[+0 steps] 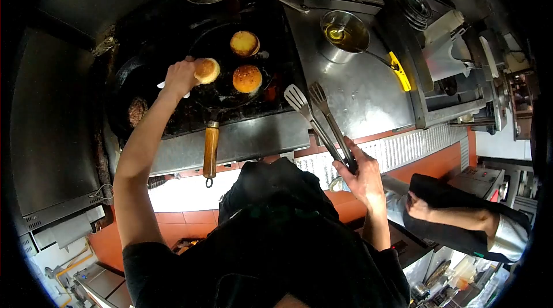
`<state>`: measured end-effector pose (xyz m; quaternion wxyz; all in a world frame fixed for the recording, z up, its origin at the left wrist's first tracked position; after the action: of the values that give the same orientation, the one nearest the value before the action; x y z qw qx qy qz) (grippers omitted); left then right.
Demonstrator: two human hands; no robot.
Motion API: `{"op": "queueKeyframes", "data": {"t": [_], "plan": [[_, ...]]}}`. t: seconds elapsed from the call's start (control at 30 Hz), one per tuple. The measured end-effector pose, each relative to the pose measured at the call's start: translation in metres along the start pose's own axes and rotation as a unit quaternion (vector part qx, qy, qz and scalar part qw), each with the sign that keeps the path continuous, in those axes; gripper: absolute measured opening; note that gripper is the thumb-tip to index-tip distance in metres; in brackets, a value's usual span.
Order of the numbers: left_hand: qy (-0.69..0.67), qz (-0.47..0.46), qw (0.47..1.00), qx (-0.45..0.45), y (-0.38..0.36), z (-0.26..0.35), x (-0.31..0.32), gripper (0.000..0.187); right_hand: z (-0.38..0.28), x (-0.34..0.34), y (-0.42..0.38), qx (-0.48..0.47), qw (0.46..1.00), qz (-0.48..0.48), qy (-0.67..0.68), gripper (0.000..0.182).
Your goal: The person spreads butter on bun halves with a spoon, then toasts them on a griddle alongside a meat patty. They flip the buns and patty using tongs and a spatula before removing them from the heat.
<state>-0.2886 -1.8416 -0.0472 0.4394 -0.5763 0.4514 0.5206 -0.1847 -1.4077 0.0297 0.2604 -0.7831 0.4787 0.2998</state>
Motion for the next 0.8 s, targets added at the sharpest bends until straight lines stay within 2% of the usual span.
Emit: {"op": "queueKeyframes", "data": {"t": [0.03,0.13,0.23,0.4,0.43,0.5,0.57,0.6,0.67,0.73,0.8], "plan": [[0.037,-0.045,0.998,-0.003,0.0,0.0,0.001,0.05,0.002,0.001,0.0,0.0,1.0,0.0,0.002,0.056],[-0.022,-0.039,0.999,-0.001,-0.005,0.015,-0.012,0.06,0.004,0.006,-0.001,-0.017,1.0,0.007,0.014,0.056],[-0.032,-0.056,0.998,-0.011,0.003,0.023,-0.011,0.063,0.004,0.009,-0.003,-0.027,0.999,0.012,0.02,0.056],[0.005,-0.045,0.999,-0.017,0.013,0.025,-0.002,0.064,0.003,0.009,-0.007,0.013,1.0,-0.004,0.026,0.055],[0.0,-0.063,0.997,-0.037,0.013,0.026,-0.007,0.065,0.005,0.011,-0.008,0.015,1.0,-0.002,0.027,0.055],[-0.004,-0.081,0.995,-0.054,0.017,0.023,-0.009,0.067,0.006,0.012,-0.009,-0.045,0.998,0.031,0.013,0.055],[-0.112,-0.138,0.974,-0.138,0.03,0.002,0.003,0.071,0.004,0.011,-0.008,-0.042,0.999,0.027,0.009,0.055],[-0.124,-0.146,0.971,-0.14,0.036,-0.003,0.006,0.075,0.003,0.011,-0.007,-0.04,0.999,0.021,0.004,0.055],[-0.1,-0.064,0.983,-0.142,0.036,-0.006,0.008,0.068,0.004,0.013,-0.007,-0.039,0.999,0.015,0.007,0.055],[-0.102,-0.072,0.982,-0.139,0.043,-0.005,0.014,0.066,0.001,0.013,-0.006,-0.036,0.999,0.011,0.009,0.055],[-0.104,-0.082,0.982,-0.135,0.046,-0.003,0.018,0.065,-0.004,0.012,-0.005,0.021,0.999,-0.029,0.023,0.055]]}}
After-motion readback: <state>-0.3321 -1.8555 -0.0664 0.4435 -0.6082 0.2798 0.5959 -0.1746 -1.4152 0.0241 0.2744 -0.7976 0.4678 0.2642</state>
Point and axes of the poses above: each hand's wrist, its own y-axis towards the middle knuckle, its own x-axis out of the palm, z = x × y, the point moved 5 cm from there along y, towards the middle knuckle, and after that the axes turned 10 degrees about -x, right-handed, at the moved point
